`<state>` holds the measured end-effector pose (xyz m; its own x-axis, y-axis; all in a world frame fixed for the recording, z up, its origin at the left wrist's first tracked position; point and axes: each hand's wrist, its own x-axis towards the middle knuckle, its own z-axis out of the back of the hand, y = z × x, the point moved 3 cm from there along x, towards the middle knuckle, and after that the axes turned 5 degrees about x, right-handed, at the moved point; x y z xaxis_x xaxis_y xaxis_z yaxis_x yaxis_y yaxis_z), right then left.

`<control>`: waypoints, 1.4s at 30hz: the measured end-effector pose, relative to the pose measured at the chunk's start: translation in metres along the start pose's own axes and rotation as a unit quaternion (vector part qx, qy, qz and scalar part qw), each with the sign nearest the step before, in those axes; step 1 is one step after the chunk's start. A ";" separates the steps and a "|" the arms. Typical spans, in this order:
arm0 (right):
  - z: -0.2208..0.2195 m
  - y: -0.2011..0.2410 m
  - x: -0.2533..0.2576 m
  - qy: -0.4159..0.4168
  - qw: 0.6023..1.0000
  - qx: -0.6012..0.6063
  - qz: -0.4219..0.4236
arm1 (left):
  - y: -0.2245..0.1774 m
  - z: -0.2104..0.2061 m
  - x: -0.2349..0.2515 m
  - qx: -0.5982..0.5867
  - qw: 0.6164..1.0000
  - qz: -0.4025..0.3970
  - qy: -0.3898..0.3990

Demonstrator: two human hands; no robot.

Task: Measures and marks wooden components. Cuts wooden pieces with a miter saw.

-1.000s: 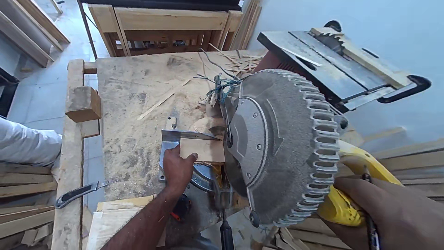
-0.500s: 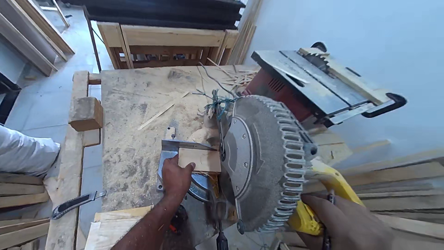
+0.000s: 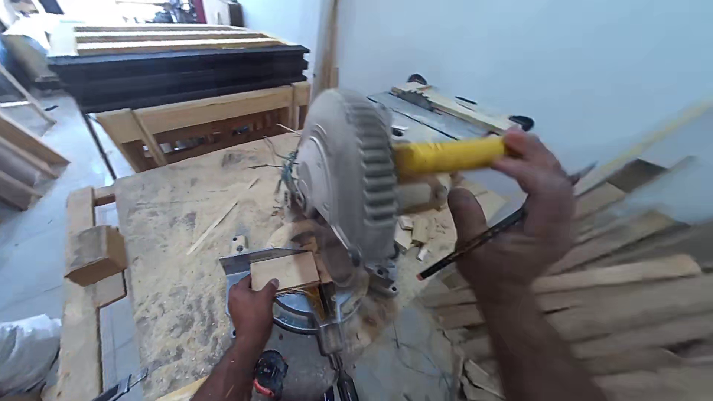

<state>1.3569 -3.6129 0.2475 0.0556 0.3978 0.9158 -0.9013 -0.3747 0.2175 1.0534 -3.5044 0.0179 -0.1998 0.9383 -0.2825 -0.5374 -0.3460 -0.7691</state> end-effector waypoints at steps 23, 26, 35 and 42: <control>-0.087 -0.036 -0.188 0.157 0.765 0.164 -0.603 | 0.037 0.029 -0.052 -0.196 0.964 0.118 0.136; -0.069 -0.114 -0.173 0.118 0.804 0.094 -0.575 | 0.044 0.063 -0.066 -0.246 0.955 0.107 0.127; -0.076 -0.110 -0.179 0.135 0.856 0.198 -0.458 | 0.092 0.202 -0.108 -0.347 0.934 0.086 0.009; -0.118 0.129 -0.212 0.326 0.808 0.430 -0.239 | 0.139 0.203 -0.125 -0.195 0.973 0.125 0.000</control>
<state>1.1778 -3.6467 0.0415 -0.1805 0.9206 0.3464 -0.1969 -0.3789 0.9043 0.8374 -3.6698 0.0630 -0.2844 0.8251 -0.4881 -0.1196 -0.5357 -0.8359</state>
